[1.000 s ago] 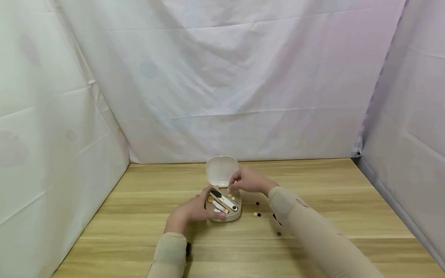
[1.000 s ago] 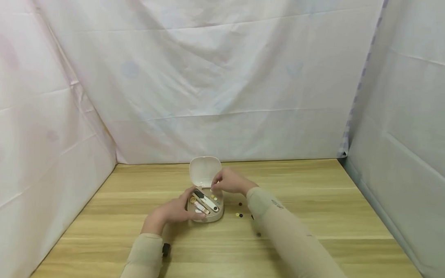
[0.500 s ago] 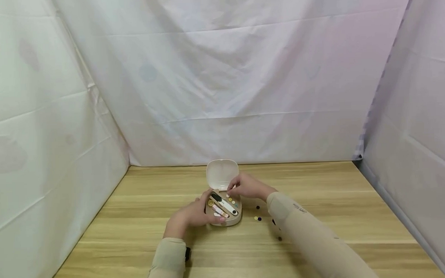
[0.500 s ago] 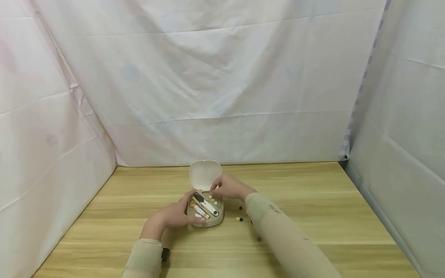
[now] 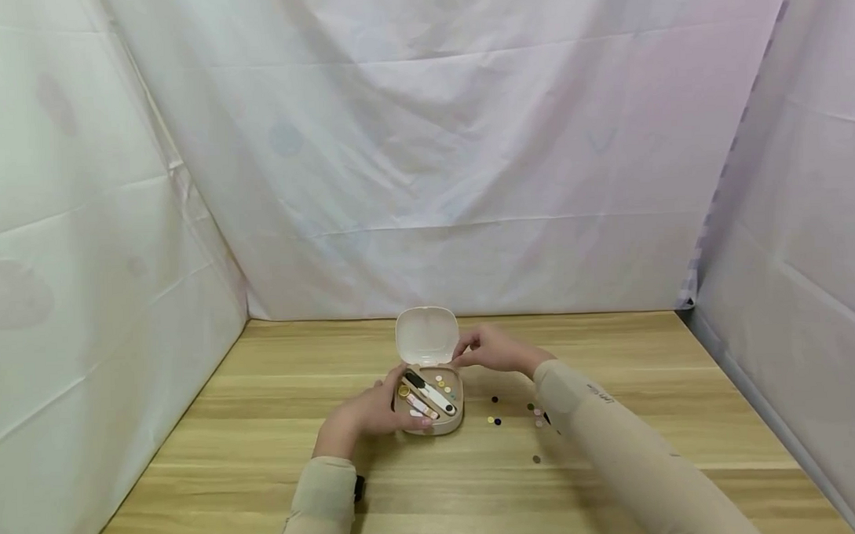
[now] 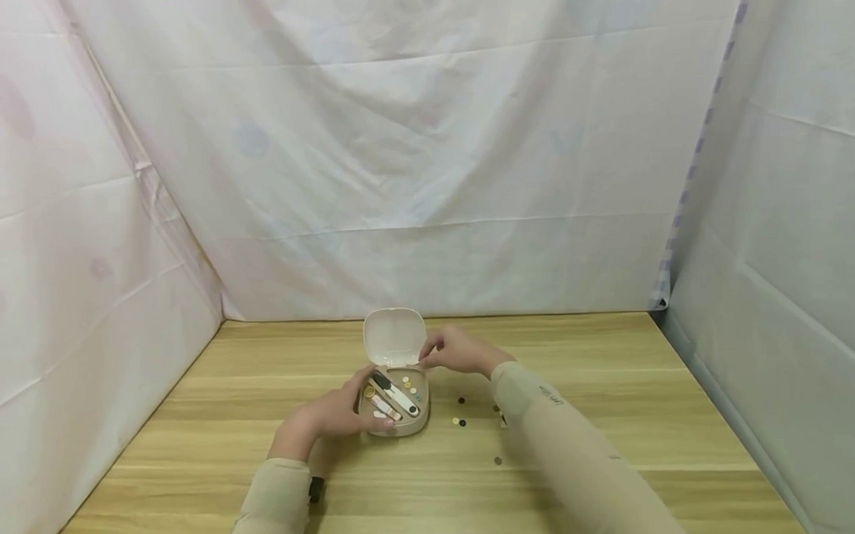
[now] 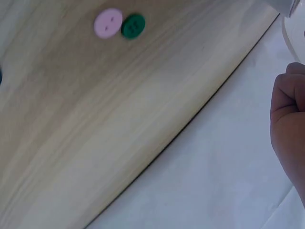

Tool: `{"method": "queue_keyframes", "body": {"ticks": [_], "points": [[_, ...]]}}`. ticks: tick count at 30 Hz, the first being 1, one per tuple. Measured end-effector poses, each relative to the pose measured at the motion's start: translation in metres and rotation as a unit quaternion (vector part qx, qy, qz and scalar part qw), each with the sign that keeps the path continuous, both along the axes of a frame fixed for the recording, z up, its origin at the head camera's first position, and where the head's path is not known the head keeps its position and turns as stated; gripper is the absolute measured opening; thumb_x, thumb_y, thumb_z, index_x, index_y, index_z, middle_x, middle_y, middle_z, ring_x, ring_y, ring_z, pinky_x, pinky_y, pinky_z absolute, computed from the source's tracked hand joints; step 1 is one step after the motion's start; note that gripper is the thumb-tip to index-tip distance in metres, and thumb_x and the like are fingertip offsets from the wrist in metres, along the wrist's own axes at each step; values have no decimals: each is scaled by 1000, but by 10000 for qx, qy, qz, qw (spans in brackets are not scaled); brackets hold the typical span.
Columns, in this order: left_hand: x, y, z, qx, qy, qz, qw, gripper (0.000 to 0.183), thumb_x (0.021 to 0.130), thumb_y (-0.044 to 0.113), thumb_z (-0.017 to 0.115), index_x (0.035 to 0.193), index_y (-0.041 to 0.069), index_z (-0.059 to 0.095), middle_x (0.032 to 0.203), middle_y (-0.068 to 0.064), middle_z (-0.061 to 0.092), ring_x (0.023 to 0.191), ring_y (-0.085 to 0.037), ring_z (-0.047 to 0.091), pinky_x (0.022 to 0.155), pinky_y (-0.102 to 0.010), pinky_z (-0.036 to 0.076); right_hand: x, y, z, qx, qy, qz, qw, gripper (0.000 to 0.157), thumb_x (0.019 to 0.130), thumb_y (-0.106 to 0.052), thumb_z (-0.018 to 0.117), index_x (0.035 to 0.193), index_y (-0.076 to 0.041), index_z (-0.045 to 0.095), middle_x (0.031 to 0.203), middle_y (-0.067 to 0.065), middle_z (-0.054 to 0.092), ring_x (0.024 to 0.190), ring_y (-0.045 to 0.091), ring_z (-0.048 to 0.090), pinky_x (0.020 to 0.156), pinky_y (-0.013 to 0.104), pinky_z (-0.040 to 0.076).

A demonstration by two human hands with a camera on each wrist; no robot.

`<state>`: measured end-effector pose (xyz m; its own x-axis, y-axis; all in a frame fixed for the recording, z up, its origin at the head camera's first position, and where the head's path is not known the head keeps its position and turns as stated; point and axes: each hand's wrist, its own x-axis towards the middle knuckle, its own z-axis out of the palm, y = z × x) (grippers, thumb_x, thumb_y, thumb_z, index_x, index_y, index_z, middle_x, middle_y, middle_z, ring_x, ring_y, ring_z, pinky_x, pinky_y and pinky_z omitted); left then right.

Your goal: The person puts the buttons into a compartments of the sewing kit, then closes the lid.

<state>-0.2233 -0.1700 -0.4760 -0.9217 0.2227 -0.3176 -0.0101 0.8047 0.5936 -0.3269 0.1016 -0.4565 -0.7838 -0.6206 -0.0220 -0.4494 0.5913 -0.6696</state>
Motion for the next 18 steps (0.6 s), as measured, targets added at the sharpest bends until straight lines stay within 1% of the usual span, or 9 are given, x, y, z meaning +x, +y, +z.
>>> {"method": "queue_keyframes", "body": {"ticks": [4,5,7,9,12,16,18], "points": [[1,0,1,14,25,8,10000,124,80,65,87,173,26,14,170,-37,27,158,-55,30,122,-74,32,1,7,10,9,-93,53,9999,13,97,-25,78,103,-13,83,94,1,74,73,12,49,66,29,46],[2,0,1,14,27,17,10000,124,80,65,87,173,26,14,170,-37,26,157,-55,31,122,-74,32,2,9,13,35,-118,66,9999,14,97,-24,78,104,-13,83,93,-1,73,70,12,47,64,29,45],[3,-1,1,22,24,50,10000,124,80,65,87,173,27,14,170,-37,26,157,-56,31,122,-75,32,4,13,19,60,-193,88,9998,16,97,-23,78,106,-11,83,82,-2,67,66,12,43,62,28,41],[4,-1,1,21,25,72,10000,123,80,64,87,173,27,14,170,-37,26,157,-56,31,122,-75,32,5,18,24,116,-182,140,9997,16,97,-23,78,107,-10,82,73,-5,59,63,11,40,59,27,39],[4,-1,0,30,41,73,10000,123,80,65,86,173,28,14,170,-37,26,158,-55,31,123,-75,31,9,31,32,297,-129,204,9993,15,96,-22,79,107,-12,81,65,-6,46,60,11,37,56,26,36],[2,1,-1,93,56,48,9999,125,79,66,87,173,30,13,171,-35,26,159,-54,29,123,-75,29,18,57,37,579,-28,218,9981,13,96,-20,79,107,-15,80,66,-6,46,59,11,37,55,26,36],[1,1,-1,109,51,60,9999,125,78,66,87,173,30,13,171,-34,25,159,-54,28,123,-76,28,23,71,37,652,-17,193,9977,13,96,-21,79,108,-16,79,65,-5,44,59,10,36,55,25,35]]}}
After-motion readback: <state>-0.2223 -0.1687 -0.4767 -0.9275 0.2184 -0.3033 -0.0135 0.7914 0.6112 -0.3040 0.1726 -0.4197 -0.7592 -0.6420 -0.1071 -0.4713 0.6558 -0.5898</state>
